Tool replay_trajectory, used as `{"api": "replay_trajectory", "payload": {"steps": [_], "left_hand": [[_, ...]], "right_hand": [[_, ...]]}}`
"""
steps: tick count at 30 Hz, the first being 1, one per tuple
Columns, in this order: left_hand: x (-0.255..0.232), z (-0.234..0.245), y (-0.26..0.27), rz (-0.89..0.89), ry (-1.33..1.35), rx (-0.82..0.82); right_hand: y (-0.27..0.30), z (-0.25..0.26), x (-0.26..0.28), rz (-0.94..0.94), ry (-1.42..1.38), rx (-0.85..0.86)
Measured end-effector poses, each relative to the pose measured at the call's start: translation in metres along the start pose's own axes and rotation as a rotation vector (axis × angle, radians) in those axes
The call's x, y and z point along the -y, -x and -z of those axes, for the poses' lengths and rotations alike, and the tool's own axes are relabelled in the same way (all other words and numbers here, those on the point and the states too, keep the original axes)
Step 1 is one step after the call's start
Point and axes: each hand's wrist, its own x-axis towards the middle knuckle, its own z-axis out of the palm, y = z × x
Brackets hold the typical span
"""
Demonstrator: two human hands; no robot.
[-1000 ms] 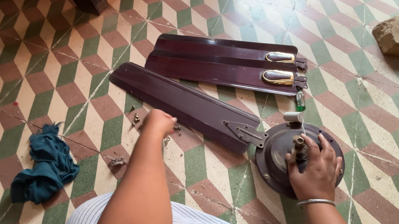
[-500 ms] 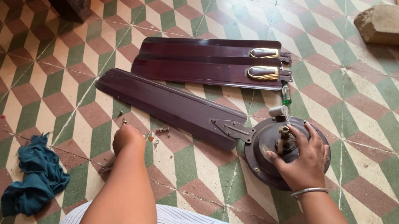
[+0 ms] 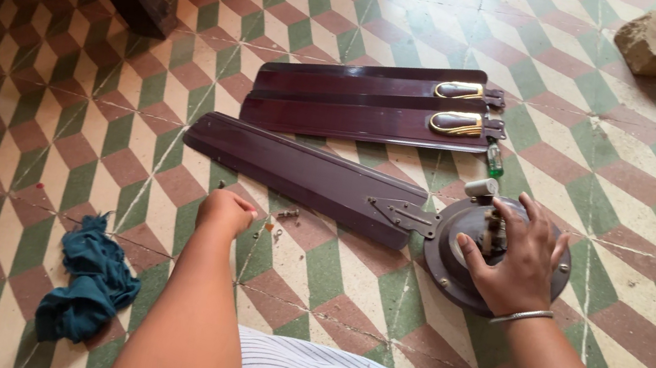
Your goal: The person attaches a fan blade to the motor housing using screws and a screwdriver. They align the blade, insert screws, and tighten them to secure the blade to the motor.
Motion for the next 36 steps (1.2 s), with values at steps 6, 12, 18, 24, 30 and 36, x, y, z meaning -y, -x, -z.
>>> {"api": "replay_trajectory", "payload": {"steps": [6,12,18,24,30,36], "left_hand": [[0.003,0.002,0.021,0.041,-0.195,0.055],[-0.01,-0.008,0.031,0.077,-0.224,0.042],[-0.01,-0.022,0.021,0.051,-0.238,0.082],[-0.02,-0.031,0.011,-0.186,0.054,0.309],[-0.038,-0.031,0.036,-0.323,0.291,0.463],[-0.06,-0.014,0.066,-0.395,0.403,0.451]], "right_hand": [[-0.006,-0.012,0.043,0.283,-0.018,-0.001],[-0.011,-0.044,0.1,0.411,-0.114,0.143],[-0.027,-0.074,0.149,0.236,-0.137,0.564],[-0.025,-0.113,0.174,0.094,-0.188,0.674],[-0.023,-0.151,0.17,-0.356,-0.571,0.784],[-0.026,-0.144,0.146,-0.922,-1.027,0.837]]}}
